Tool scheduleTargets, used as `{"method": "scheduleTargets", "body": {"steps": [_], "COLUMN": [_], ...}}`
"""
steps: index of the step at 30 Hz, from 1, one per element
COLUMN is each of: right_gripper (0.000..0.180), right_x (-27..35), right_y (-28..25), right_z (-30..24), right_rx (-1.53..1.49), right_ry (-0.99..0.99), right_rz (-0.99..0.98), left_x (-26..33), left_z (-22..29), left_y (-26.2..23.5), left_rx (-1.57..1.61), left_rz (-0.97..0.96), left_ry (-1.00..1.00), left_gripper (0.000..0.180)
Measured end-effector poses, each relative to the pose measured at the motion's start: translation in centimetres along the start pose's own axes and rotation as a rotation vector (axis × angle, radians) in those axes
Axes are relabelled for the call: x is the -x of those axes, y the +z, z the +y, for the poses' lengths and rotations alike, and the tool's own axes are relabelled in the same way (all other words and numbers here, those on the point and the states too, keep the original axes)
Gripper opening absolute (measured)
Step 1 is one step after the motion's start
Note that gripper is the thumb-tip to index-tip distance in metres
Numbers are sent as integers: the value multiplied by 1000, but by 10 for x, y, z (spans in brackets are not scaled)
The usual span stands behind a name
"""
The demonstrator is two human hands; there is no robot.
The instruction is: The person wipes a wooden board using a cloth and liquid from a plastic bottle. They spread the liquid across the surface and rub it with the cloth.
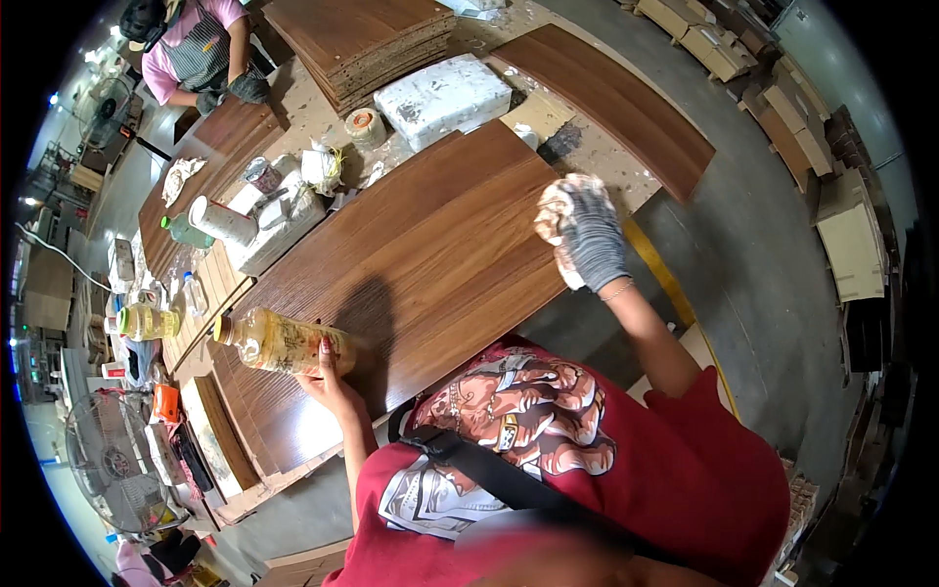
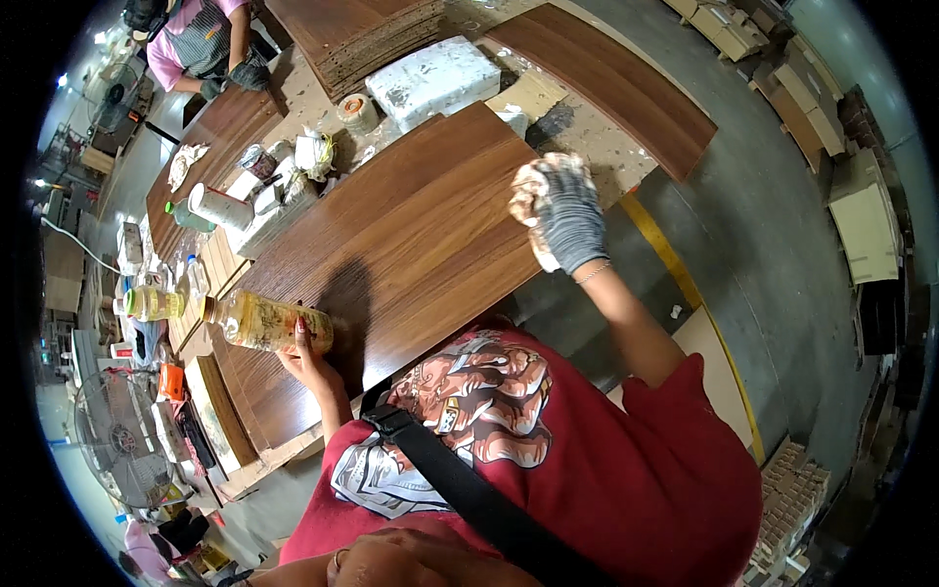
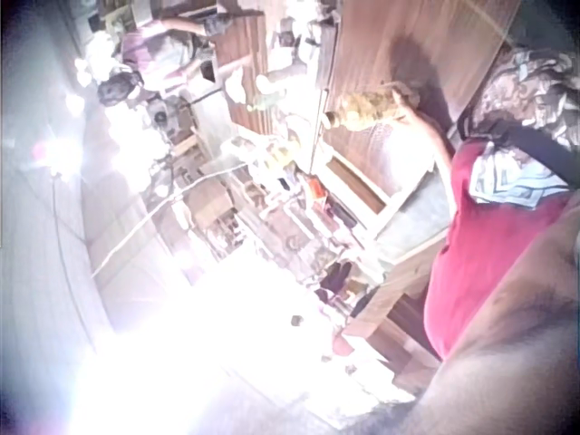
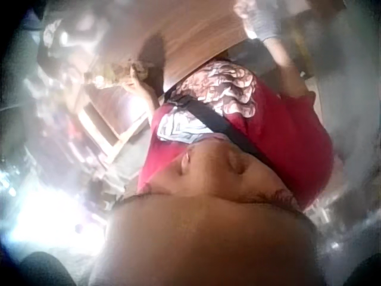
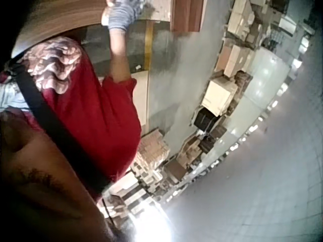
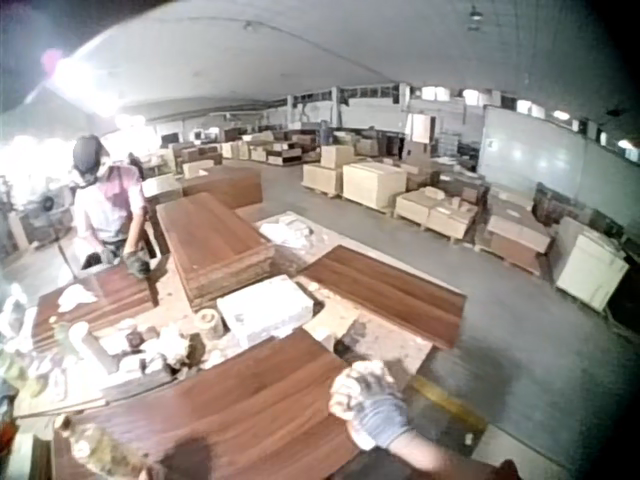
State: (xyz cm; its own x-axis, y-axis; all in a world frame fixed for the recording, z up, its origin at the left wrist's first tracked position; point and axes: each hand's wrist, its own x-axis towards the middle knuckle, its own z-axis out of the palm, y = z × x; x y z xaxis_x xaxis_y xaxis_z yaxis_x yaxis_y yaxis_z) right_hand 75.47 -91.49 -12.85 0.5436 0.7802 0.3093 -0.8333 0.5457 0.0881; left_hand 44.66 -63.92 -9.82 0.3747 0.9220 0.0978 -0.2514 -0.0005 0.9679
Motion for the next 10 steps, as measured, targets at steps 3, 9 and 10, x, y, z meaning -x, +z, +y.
{"method": "scheduleTargets", "body": {"steps": [3, 9, 10], "right_gripper": [44, 70, 70], "right_x": [12, 53, 52], "right_y": [0, 29, 30], "right_z": [2, 109, 109], "right_rx": [55, 3106, 3107], "right_ry": [73, -69, -72], "right_rz": [-279, -21, -21], "left_x": [0, -1, -1], "left_z": [0, 0, 3], "left_y": [0, -6, -5], "left_rx": [-18, -17, -23], "left_rz": [22, -35, -35], "left_ry": [-3, 13, 26], "left_gripper": [44, 51, 49]}}
